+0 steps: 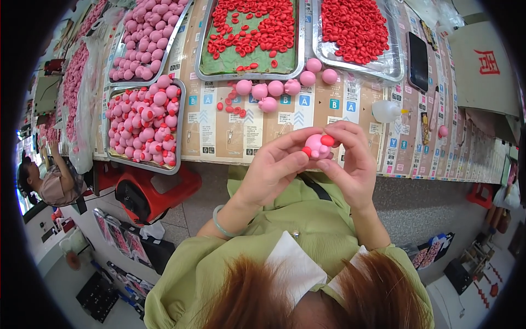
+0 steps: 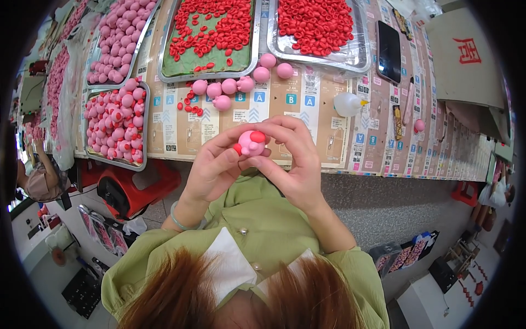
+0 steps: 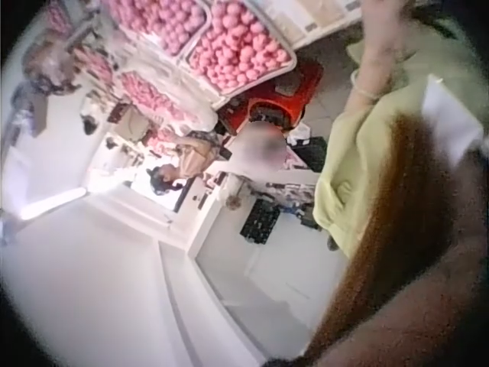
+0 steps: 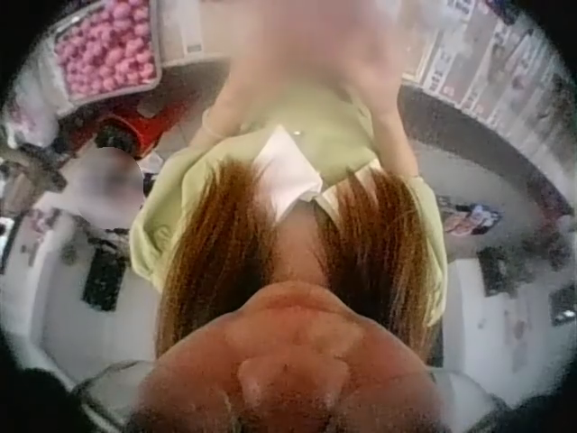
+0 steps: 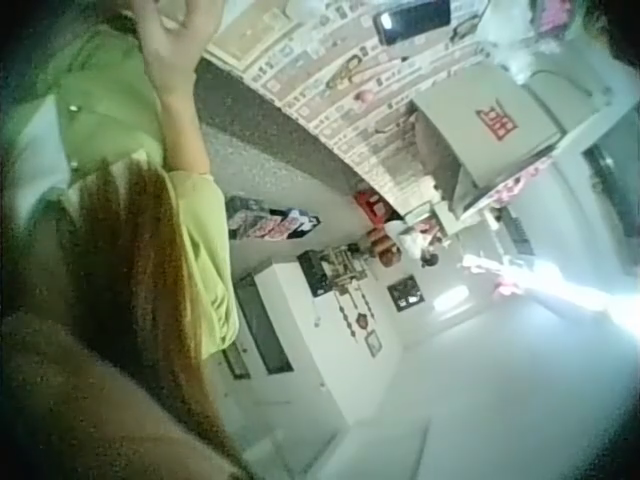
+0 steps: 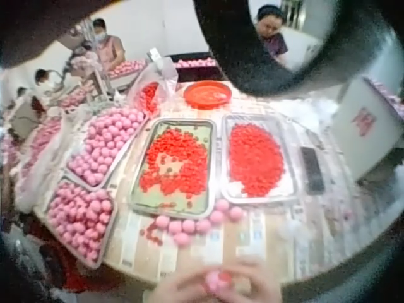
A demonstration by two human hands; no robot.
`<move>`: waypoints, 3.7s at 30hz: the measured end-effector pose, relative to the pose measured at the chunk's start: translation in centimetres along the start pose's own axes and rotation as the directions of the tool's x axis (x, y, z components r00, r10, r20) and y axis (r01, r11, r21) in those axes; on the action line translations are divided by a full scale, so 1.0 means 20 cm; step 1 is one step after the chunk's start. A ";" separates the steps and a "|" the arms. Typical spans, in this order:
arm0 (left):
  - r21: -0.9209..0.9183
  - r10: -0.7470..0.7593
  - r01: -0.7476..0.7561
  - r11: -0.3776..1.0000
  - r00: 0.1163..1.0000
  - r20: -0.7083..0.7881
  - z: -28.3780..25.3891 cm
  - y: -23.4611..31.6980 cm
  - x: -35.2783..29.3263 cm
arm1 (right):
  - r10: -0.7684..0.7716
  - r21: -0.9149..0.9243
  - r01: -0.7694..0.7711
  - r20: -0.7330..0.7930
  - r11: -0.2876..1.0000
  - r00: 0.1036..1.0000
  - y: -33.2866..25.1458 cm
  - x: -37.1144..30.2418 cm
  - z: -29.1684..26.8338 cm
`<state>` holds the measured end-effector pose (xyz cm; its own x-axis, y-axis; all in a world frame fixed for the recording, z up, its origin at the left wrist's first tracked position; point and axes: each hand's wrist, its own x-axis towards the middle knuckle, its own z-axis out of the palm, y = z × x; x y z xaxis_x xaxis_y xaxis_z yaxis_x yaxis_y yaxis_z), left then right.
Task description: Assembling and gluing small pink toy components at a factory workbench.
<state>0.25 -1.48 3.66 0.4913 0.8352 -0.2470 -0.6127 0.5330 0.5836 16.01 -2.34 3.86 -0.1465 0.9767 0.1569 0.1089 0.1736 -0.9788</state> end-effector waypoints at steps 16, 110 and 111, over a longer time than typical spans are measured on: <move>-0.281 -0.228 0.266 0.922 0.960 0.161 -0.03 -0.03 0.02 | 0.112 0.006 -0.111 -0.033 0.994 0.993 -0.02 0.00 0.00; 0.935 0.590 0.229 -0.271 0.807 -0.027 -0.58 0.48 0.61 | 0.187 0.045 -0.194 -0.552 0.980 0.813 0.45 0.07 -0.36; 0.952 0.607 0.190 -0.242 0.795 -0.005 -0.57 0.48 0.61 | 0.200 0.051 -0.204 -0.538 0.978 0.819 0.45 0.07 -0.36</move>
<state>-6.80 15.31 -2.61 0.0154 0.9879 0.1544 0.8305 -0.0987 0.5482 23.89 1.47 -3.77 0.4303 0.9027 0.0040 0.0859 -0.0365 -0.9956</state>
